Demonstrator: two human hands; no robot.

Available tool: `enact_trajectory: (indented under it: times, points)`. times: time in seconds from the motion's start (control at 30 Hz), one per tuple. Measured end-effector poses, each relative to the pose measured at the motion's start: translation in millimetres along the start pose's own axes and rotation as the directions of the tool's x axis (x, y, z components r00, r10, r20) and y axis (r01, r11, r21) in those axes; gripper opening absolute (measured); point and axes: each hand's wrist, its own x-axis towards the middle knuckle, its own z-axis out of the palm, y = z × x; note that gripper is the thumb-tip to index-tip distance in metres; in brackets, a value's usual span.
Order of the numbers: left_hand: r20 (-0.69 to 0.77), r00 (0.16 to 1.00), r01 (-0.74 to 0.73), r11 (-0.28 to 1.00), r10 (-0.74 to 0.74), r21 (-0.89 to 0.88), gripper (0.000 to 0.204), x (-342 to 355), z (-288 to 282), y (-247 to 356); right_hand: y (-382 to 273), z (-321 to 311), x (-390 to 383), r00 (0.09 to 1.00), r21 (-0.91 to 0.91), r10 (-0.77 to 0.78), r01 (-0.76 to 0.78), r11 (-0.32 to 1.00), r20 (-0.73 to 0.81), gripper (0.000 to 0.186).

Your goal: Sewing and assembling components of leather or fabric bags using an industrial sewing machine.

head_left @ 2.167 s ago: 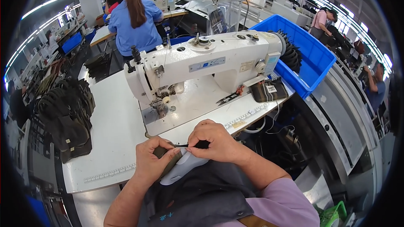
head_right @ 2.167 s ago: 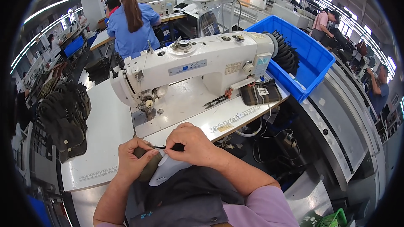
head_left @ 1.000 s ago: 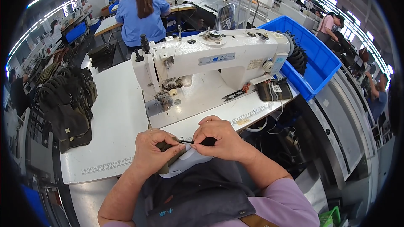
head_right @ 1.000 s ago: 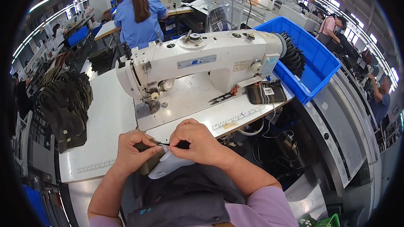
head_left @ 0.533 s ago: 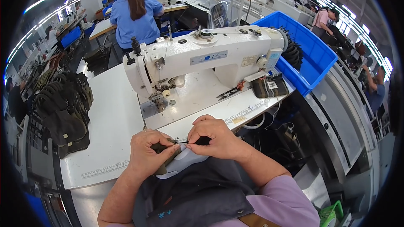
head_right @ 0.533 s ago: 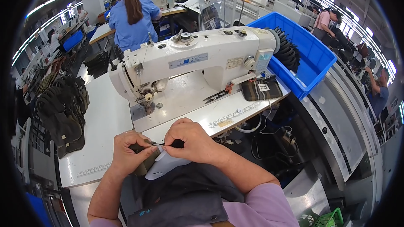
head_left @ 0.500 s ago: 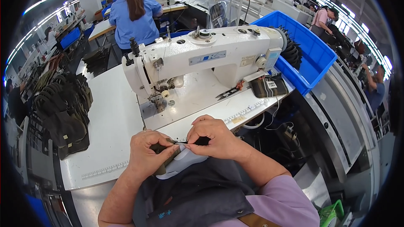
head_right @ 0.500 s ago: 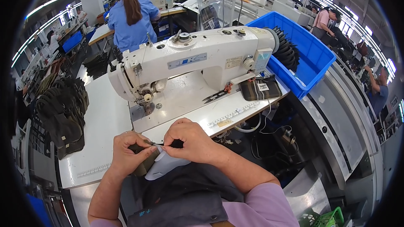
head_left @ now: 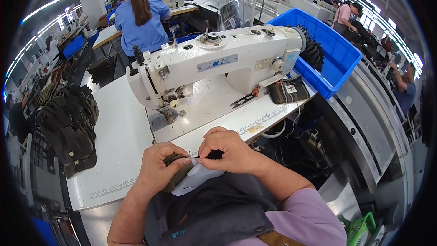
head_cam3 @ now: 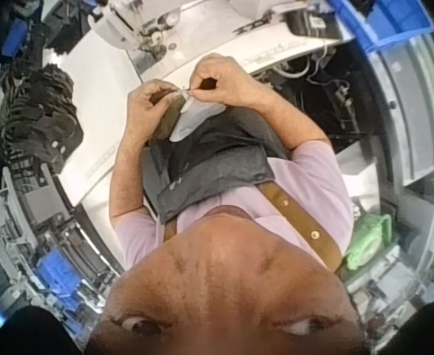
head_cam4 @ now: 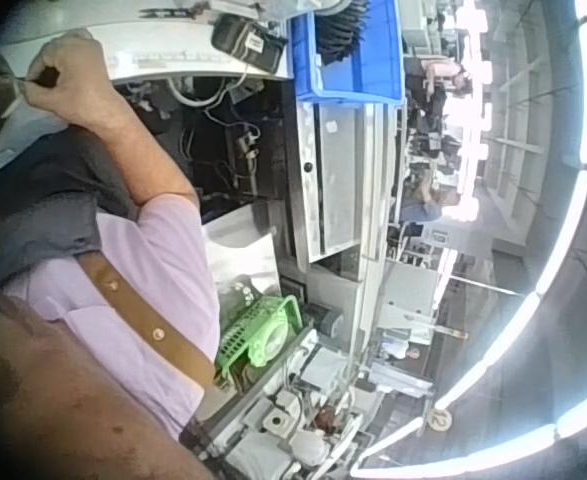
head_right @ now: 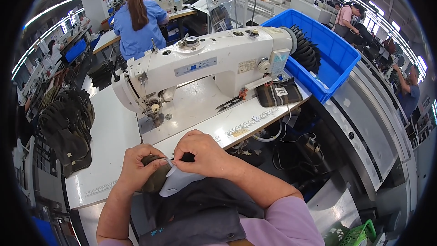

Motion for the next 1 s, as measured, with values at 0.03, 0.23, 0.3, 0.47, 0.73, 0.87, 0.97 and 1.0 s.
enact_trajectory:
  times: [0.03,0.23,0.3,0.47,0.73,0.87,0.97,1.0]
  points:
    - [0.001,1.000,0.000,1.000,0.000,-0.001,0.015,-0.2,-0.5,-0.1,-0.3,0.4,0.1,1.000,-0.001,0.001,-0.001,1.000,0.000,0.012]
    - [0.010,0.999,0.032,0.989,-0.030,-0.142,0.014,-1.0,-1.8,-2.4,-2.6,-0.5,-0.9,1.000,0.014,-0.006,0.006,1.000,-0.005,0.012]
    - [0.049,0.997,0.065,0.980,-0.057,-0.186,0.015,-2.2,-3.5,-4.0,-3.4,0.3,-1.1,1.000,0.017,-0.008,0.009,1.000,-0.005,0.012]
    - [0.033,0.997,0.079,0.983,-0.075,-0.166,0.016,0.5,-4.4,-9.5,0.1,-1.4,1.8,0.999,0.036,0.045,-0.046,0.998,0.026,0.012]
    - [0.073,0.988,0.145,0.984,-0.137,-0.102,0.018,2.9,-11.4,-3.1,0.5,-4.0,4.5,0.999,0.025,0.035,-0.035,0.999,-0.019,0.013]
    - [0.060,0.987,0.155,0.980,-0.148,-0.126,0.019,0.0,-10.6,-4.8,0.5,-2.2,5.0,0.998,0.030,0.067,-0.067,0.997,-0.001,0.013]
    - [0.052,0.990,0.137,0.982,-0.132,-0.130,0.018,-0.9,-9.9,-6.4,0.0,-1.9,4.7,0.995,0.018,0.095,-0.095,0.995,0.006,0.014]
    - [0.044,0.993,0.116,0.984,-0.111,-0.133,0.018,-0.5,-8.8,-6.4,-0.3,-2.9,4.1,0.994,0.010,0.108,-0.109,0.994,0.009,0.014]
